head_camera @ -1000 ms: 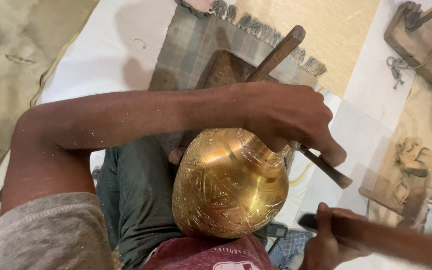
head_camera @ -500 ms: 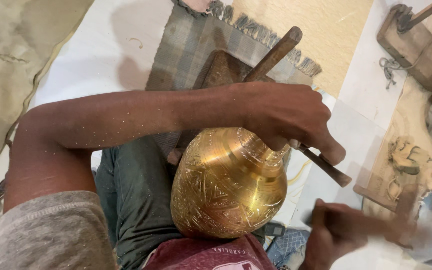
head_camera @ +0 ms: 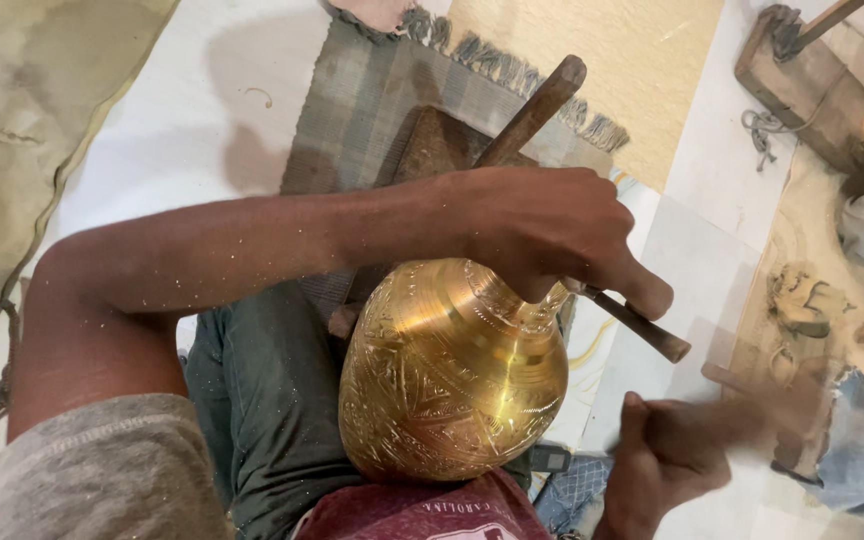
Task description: The person holds a brass vessel on their lap and uses a metal chisel and wooden mallet to engrave decorative patterns into the surface. They repeatedly position the chisel and strike it with the mallet to create fine lines and motifs on the vessel.
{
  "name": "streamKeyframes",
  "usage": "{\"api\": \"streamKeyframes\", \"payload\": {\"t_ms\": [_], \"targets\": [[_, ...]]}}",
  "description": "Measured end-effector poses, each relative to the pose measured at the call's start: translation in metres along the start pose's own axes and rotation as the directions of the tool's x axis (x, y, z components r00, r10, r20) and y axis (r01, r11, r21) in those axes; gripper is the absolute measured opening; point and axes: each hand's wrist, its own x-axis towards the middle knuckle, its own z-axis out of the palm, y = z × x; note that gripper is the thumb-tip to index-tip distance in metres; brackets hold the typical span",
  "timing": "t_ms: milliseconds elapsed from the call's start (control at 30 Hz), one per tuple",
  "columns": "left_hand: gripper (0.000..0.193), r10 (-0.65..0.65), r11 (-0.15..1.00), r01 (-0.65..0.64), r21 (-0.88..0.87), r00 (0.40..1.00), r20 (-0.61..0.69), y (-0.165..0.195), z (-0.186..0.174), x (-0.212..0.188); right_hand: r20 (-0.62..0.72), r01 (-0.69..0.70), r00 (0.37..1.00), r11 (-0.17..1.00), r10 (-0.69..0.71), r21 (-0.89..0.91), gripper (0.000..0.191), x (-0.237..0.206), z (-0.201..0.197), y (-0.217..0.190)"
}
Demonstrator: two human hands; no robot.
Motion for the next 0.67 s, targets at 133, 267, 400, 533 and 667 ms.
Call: {"api": "streamKeyframes", "payload": {"t_ms": [133, 267, 400, 533, 667], "targets": [[0.060, 0.007, 1.000, -0.007, -0.023, 1.000, 0.008, 0.001, 0.000, -0.001, -0.003, -0.054, 0.998, 0.929, 0.057, -0.365, 0.020, -0.001, -0.003, -0.002], [0.060, 0.034, 0.999, -0.034, 0.003, 0.999, 0.010, -0.001, -0.001, 0.002, -0.041, -0.017, 0.999, 0.976, 0.027, 0.218, 0.022, 0.001, -0.007, 0.007], [0.062, 0.036, 0.999, -0.036, 0.011, 0.999, 0.035, -0.002, -0.001, 0.000, -0.043, -0.080, 0.996, 0.997, 0.080, 0.013, 0.015, 0.001, -0.013, 0.018], [0.064, 0.016, 1.000, -0.016, -0.024, 1.000, -0.003, 0.001, -0.002, -0.001, 0.040, -0.032, 0.998, 0.978, 0.041, -0.206, 0.017, 0.000, -0.021, 0.022], [0.059, 0.043, 0.999, -0.043, 0.012, 0.998, 0.045, -0.001, -0.005, 0.005, 0.000, -0.046, 0.999, 0.998, 0.046, 0.039, 0.017, -0.006, -0.021, 0.028]]}}
